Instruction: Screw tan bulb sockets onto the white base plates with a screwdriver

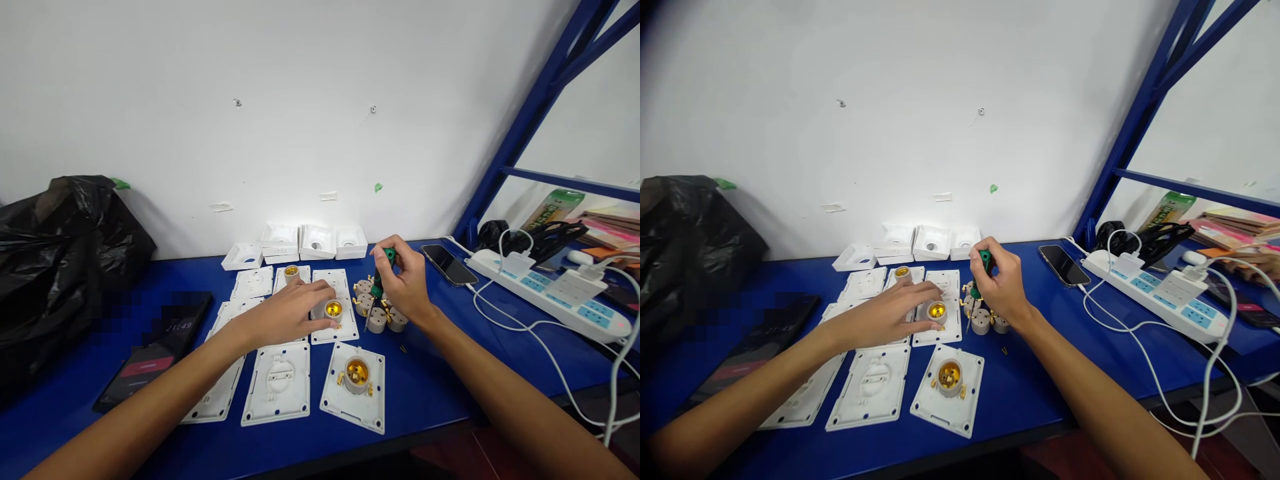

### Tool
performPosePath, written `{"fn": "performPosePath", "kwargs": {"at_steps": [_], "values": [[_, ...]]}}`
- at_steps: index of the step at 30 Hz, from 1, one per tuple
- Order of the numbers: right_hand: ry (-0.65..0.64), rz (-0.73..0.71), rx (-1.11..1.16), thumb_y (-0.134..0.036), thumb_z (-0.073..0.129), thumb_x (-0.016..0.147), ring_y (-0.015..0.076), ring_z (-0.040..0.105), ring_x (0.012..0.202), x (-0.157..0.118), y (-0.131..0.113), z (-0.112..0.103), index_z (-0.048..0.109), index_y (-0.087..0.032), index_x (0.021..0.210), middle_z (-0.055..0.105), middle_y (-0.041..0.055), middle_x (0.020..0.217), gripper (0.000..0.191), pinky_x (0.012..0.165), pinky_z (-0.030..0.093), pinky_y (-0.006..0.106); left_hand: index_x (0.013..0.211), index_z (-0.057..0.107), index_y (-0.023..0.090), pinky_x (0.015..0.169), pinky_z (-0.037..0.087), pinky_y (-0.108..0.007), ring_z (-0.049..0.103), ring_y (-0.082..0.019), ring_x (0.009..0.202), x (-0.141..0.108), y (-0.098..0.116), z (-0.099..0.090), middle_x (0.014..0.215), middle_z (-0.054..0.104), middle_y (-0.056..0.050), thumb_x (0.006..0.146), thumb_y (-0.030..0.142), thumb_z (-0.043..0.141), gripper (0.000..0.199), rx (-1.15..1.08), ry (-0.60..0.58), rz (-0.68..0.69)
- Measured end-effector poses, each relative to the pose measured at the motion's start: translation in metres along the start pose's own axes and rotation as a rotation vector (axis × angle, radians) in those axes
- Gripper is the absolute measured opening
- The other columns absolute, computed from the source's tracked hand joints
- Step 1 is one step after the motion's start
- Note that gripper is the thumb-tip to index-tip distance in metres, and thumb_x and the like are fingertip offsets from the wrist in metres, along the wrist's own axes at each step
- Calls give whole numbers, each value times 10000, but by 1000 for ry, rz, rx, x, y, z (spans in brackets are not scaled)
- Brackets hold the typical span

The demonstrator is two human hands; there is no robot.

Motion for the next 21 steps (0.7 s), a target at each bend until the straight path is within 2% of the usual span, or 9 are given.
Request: {"fn": "performPosePath", "kwargs": {"at_steps": [2, 4, 7, 10, 14, 17, 21], "values": [[2, 6, -4, -181, 560, 951, 86, 349, 503, 0, 0, 0, 577, -210, 798, 444, -76, 608, 157, 504, 298, 255, 1281, 599, 247, 914, 467, -412, 618, -281, 1035, -4, 3, -5, 1194, 683, -69, 1017, 678, 446, 527, -59, -42, -31], [4, 9, -8, -189, 561, 953, 87, 341, 498, 0, 1, -1, 574, -211, 794, 440, -77, 605, 161, 498, 290, 257, 1291, 582, 263, 864, 490, -382, 622, -280, 1052, -4, 2, -11, 1209, 683, -64, 1014, 689, 441, 528, -133, -50, -80], [3, 9, -10, -193, 561, 951, 88, 343, 491, 0, 1, -1, 577, -212, 797, 442, -76, 601, 156, 496, 290, 260, 1296, 562, 265, 906, 497, -385, 619, -284, 1133, 4, -6, -22, 1290, 657, -65, 1024, 674, 435, 508, -159, 65, -127], [5, 5, -12, -193, 559, 949, 93, 343, 491, 0, 2, -1, 580, -215, 801, 441, -75, 598, 150, 497, 292, 265, 1297, 540, 224, 957, 487, -420, 608, -303, 1182, 16, -15, -23, 1353, 617, -102, 1051, 610, 419, 473, -62, 171, -115], [3, 8, -12, -197, 548, 954, 99, 341, 490, 0, 2, -1, 578, -219, 807, 442, -71, 597, 152, 490, 289, 270, 1263, 546, 215, 792, 516, -384, 667, -282, 997, 20, -26, -6, 1175, 691, -100, 1058, 597, 403, 457, -40, 70, -131], [-1, 12, -10, -207, 552, 955, 100, 351, 496, 0, 2, 0, 575, -220, 799, 450, -68, 599, 158, 493, 294, 271, 1205, 575, 244, 789, 516, -367, 659, -267, 999, 12, -26, -8, 1150, 700, -71, 1042, 625, 425, 441, -78, 49, -136], [-6, 18, -5, -216, 564, 958, 95, 349, 497, 0, 2, 0, 572, -220, 795, 446, -71, 598, 164, 500, 300, 270, 1201, 599, 264, 812, 534, -346, 659, -245, 1022, 8, -23, -13, 1174, 701, -46, 1023, 651, 448, 452, -175, -38, -123]]}}
Point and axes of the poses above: each hand's wrist, its own x-axis towards the middle knuckle, its own z-axis out of the palm, y = z × x, the point moved 8 cm from there along x, towards the middle knuckle
